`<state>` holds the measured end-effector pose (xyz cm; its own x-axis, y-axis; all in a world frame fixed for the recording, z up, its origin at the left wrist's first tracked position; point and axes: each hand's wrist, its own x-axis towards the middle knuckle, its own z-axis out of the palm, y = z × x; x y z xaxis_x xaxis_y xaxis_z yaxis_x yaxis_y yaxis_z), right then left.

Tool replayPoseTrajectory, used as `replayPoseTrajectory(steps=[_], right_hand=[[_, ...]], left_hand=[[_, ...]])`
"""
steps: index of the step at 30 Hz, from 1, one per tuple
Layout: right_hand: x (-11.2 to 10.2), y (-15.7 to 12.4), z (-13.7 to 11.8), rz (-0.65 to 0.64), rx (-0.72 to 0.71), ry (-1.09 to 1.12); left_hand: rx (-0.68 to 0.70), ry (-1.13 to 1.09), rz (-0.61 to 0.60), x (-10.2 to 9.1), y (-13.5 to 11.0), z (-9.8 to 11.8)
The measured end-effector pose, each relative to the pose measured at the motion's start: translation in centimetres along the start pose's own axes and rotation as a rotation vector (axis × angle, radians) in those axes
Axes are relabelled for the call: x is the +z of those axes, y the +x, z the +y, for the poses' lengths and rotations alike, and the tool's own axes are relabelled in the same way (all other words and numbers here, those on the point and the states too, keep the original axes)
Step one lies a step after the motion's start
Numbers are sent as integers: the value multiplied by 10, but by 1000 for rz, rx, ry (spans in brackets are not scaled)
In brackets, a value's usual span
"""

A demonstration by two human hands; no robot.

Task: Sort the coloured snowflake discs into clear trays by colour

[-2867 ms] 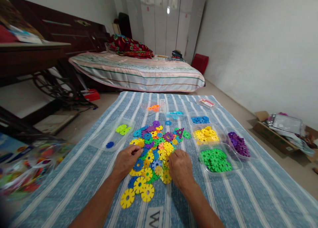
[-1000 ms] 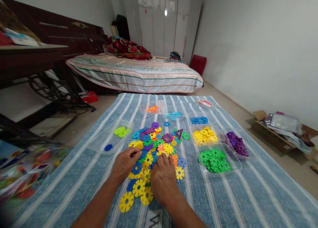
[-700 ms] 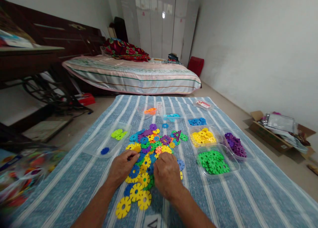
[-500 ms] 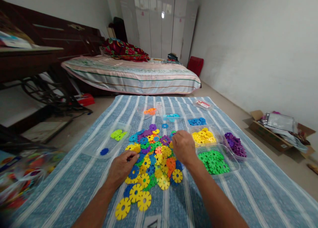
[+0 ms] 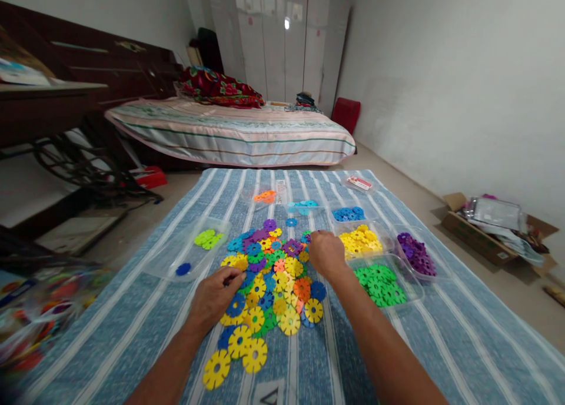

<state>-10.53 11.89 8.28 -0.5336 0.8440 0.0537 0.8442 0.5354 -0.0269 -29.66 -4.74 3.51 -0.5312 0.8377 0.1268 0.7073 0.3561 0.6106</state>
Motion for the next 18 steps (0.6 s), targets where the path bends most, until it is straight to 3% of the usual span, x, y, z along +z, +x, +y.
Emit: replayPoseTrajectory(steps=[6, 10, 15, 18], right_hand=[[20, 24, -15, -40, 88, -17], [24, 24, -18, -29, 95, -21], [14, 11, -18, 37, 80, -26], [0, -2, -5, 89, 91, -30]], left_hand=[[2, -3, -5, -1, 0, 0], [1, 0, 6, 1, 2, -3], [6, -9, -2, 0, 3, -4], [10, -10, 0, -1, 2, -2]])
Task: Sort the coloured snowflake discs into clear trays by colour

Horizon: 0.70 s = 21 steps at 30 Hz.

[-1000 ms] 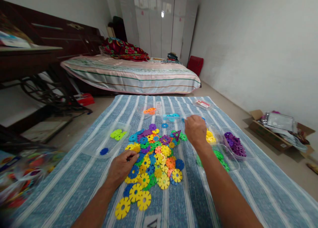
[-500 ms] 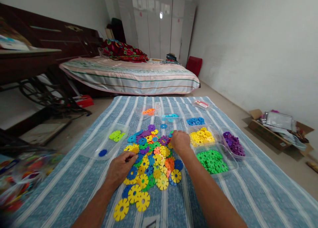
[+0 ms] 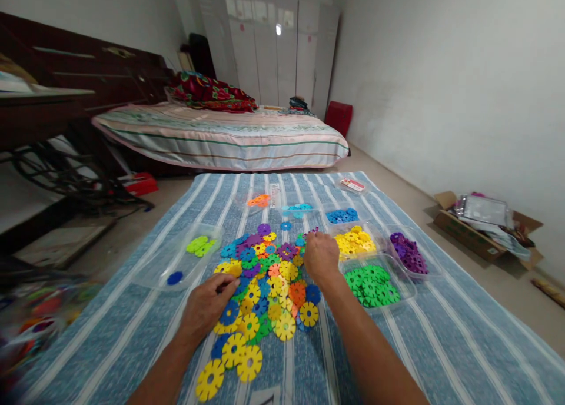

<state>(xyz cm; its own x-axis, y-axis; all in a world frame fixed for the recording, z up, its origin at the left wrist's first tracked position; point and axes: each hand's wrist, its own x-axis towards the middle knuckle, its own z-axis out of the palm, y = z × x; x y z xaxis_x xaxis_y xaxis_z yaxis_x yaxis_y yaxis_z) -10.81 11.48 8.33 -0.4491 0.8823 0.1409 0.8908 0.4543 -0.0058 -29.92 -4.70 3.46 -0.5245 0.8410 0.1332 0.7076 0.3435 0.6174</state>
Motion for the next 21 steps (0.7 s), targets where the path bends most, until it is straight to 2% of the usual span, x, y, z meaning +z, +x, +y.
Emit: replayPoseTrajectory(steps=[2, 5, 9, 12, 14, 16, 19, 21], right_hand=[[-11, -6, 20, 56, 46, -19], [-25, -14, 66, 164, 179, -82], [-32, -21, 132, 150, 373, -171], [-30, -26, 162, 127, 456, -249], [-26, -30, 163, 125, 456, -251], [-19, -33, 148, 134, 384, -199], [-8, -38, 102, 150, 188, -37], [-1, -40, 64, 117, 41, 81]], left_hand=[[-7, -1, 7, 0, 0, 0], [-18, -3, 12, 1, -1, 0], [-17, -11, 15, 2, -2, 0], [-18, -1, 18, 2, -2, 1], [-17, 7, 19, 2, -2, 1], [-13, 7, 16, 2, -2, 1], [-8, 5, 11, 3, -1, 0], [-7, 10, 10, 3, -1, -1]])
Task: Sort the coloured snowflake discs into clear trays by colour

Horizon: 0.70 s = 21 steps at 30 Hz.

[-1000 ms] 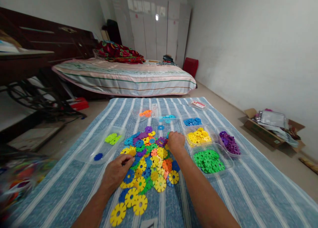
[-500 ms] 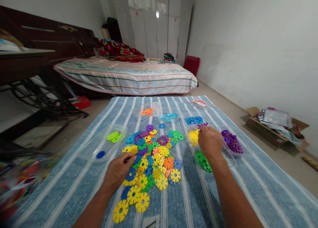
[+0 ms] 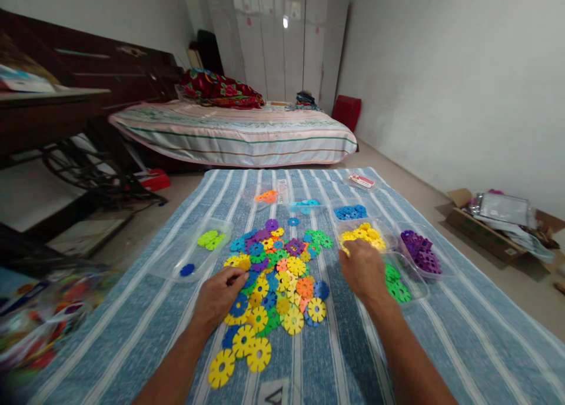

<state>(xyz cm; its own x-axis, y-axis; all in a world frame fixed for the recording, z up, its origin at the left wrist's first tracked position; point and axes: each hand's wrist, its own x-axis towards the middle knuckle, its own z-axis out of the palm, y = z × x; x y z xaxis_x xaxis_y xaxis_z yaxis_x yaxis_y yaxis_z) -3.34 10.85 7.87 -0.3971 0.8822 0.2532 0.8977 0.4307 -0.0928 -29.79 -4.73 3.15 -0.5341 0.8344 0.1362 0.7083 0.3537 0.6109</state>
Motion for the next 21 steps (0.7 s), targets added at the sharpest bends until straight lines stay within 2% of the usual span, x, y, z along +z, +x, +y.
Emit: replayPoseTrajectory(steps=[4, 7, 13, 21], right_hand=[[13, 0, -63, -127, -202, 140], [21, 8, -88, -186, -222, 143], [36, 26, -101, -222, -204, 103], [43, 25, -101, -198, -177, 105]], left_hand=[[-3, 6, -8, 0, -1, 0], [-6, -2, -13, 0, -2, -1], [-4, -10, -11, 1, -3, -2], [-15, -25, -15, 1, -2, -1]])
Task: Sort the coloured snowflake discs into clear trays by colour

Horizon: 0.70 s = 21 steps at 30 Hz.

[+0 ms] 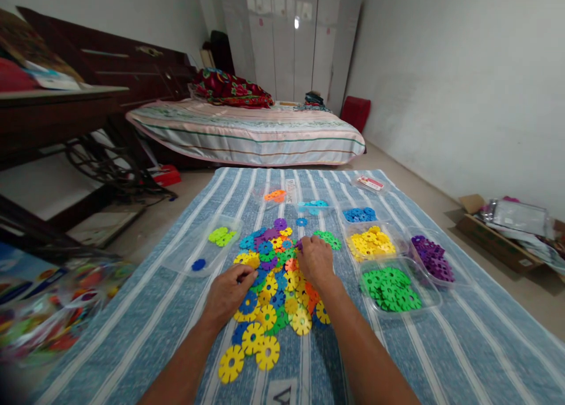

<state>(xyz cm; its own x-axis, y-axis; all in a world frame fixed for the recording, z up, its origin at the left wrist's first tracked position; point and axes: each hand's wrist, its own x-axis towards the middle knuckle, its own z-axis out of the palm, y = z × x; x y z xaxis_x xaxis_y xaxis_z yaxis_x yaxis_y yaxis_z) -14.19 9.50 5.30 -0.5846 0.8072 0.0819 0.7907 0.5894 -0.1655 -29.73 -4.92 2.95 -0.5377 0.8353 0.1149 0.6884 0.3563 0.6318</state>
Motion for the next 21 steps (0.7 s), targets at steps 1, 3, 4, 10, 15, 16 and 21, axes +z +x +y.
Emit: replayPoseTrajectory(steps=[1, 3, 4, 10, 15, 16, 21], right_hand=[[1, 1, 1, 2, 8, 4], [3, 4, 3, 0, 17, 15], [3, 5, 4, -1, 16, 24], [3, 3, 5, 76, 34, 86], [-9, -17, 27, 341, -8, 226], [-13, -22, 38, 417, -16, 236], [-44, -46, 124, 701, 103, 33]], left_hand=[[0, 0, 0, 0, 0, 0], [0, 0, -6, -1, 0, 1], [0, 2, -10, -1, 0, 1], [1, 16, -7, -2, 0, 2], [9, 27, 5, 0, 1, 1], [10, 28, 5, 0, 1, 1], [20, 19, 4, 1, 1, -1]])
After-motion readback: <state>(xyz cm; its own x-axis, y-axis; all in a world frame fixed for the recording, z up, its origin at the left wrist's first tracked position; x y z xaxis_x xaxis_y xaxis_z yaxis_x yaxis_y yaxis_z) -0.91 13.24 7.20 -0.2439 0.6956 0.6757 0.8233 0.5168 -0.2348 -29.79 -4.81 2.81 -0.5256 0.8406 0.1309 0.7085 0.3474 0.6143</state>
